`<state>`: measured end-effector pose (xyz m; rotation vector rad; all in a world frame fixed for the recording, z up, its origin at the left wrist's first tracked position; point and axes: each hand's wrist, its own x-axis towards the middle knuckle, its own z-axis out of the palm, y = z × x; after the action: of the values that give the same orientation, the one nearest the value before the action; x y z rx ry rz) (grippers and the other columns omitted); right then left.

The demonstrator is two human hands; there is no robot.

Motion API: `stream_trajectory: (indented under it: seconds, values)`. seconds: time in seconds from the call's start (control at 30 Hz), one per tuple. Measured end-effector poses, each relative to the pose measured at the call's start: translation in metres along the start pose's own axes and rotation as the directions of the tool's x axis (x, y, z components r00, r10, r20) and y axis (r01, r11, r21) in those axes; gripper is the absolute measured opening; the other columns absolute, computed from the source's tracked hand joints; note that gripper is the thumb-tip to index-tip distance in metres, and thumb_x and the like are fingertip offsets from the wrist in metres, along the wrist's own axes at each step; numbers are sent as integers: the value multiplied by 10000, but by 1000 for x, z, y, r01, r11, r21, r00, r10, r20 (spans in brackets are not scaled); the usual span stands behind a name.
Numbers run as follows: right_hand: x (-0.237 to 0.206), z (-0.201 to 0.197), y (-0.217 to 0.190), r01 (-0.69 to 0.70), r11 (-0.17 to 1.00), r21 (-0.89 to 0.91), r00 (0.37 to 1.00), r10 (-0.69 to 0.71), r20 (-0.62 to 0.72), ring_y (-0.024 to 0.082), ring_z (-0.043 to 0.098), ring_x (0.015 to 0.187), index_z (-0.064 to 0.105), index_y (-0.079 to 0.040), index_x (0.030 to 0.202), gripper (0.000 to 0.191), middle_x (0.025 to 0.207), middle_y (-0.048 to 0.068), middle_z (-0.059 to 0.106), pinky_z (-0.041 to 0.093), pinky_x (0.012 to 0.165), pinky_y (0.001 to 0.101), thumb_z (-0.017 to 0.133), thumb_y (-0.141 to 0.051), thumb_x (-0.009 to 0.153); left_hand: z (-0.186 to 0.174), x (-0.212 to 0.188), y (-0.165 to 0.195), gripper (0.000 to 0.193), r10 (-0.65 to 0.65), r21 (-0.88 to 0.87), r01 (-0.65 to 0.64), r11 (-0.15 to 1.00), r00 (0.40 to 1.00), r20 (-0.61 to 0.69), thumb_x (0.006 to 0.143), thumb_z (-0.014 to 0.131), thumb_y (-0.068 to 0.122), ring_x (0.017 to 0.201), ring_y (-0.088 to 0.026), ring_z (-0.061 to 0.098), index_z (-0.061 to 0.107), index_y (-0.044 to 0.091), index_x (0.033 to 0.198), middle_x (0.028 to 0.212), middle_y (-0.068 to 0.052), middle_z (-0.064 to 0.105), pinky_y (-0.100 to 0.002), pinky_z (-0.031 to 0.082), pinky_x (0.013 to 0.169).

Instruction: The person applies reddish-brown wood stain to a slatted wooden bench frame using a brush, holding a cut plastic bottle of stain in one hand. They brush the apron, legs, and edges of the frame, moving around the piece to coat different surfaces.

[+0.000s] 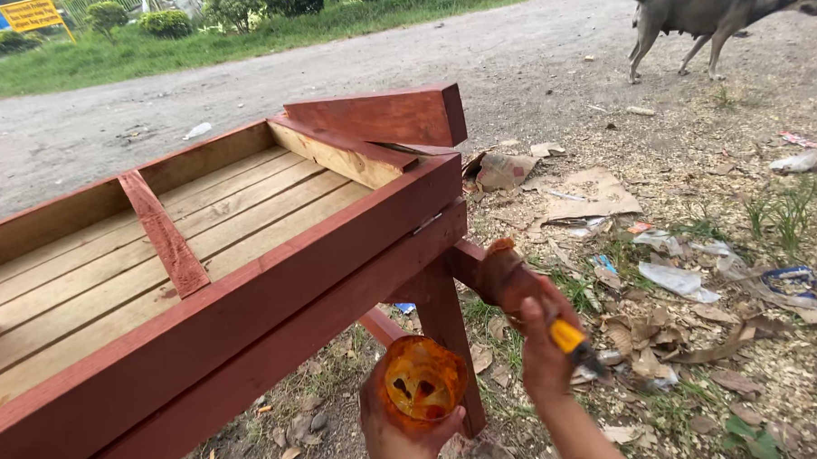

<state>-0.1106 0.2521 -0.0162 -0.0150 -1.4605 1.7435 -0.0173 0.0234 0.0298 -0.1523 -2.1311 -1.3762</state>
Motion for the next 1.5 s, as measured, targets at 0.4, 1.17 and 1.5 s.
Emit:
stream_trajectory:
  seconds: [0.4,1.17,1.5]
  values:
    - [-12,-5,-28,69,993,-93,997,-71,-19,153,649,1023,633,-9,1362,389,1183,106,711,544,903,290,663,-139,997,8,-2,18,1145,-78,111,72,991,996,46,387,1009,273,1147,-311,602,512,98,1403,1270,-119,600,-478,473,1004]
    - [-50,-21,-34,-178,983,51,926,150,346,105,729,986,662,-31,1267,381,1203,81,733,664,781,286,658,-3,887,5,-11,6,1100,-95,135,106,985,992,-81,407,1004,359,1132,-324,624,517,94,1357,1204,-125,625,-500,503,969]
    - [-68,103,-80,-224,965,135,950,185,251,94,663,805,652,-40,1357,423,938,52,720,587,721,241,676,-29,935,-45,-11,-34,1198,-258,185,279,942,957,-131,372,996,322,1113,-273,639,485,122,1437,1263,-135,599,-448,539,974]
